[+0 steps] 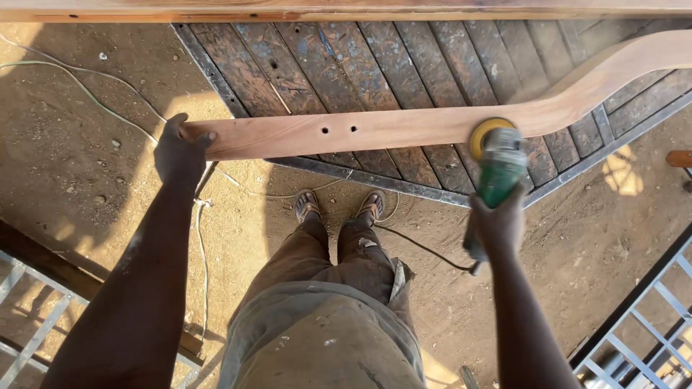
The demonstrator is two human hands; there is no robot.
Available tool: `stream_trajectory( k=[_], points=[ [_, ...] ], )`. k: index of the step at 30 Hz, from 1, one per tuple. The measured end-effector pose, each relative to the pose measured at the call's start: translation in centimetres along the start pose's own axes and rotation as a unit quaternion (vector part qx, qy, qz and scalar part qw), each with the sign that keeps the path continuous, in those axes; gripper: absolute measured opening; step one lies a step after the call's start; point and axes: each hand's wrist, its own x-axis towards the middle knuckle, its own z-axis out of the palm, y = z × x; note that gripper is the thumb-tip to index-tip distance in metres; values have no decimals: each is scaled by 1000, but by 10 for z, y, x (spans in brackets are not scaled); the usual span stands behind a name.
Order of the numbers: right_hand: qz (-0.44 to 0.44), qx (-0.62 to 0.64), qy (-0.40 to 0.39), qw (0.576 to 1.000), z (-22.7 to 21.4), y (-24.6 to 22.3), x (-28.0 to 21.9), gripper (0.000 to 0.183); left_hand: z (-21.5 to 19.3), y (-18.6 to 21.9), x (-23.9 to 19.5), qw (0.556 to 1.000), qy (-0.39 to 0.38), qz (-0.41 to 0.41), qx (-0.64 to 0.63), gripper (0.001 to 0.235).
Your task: Sanding wooden planks using an angle grinder with a sanding disc
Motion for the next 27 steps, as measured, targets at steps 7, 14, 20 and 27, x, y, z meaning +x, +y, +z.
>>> stream_trajectory(
  k=[7,14,20,27],
  points=[
    [47,16,67,997,4,28,37,71,5,-6,6,1000,17,-2,12,59],
    [-90,9,-132,987,72,-122,-80,74,1,0,7,1000,-14,11,-13,57],
    [-219,-56,-204,953,73,-146,-88,80,-1,-3,8,1000,4,1,-12,58],
    [-43,13,-63,997,-5,-44,14,84,1,7,0,1000,8,0,3,58]
  ],
)
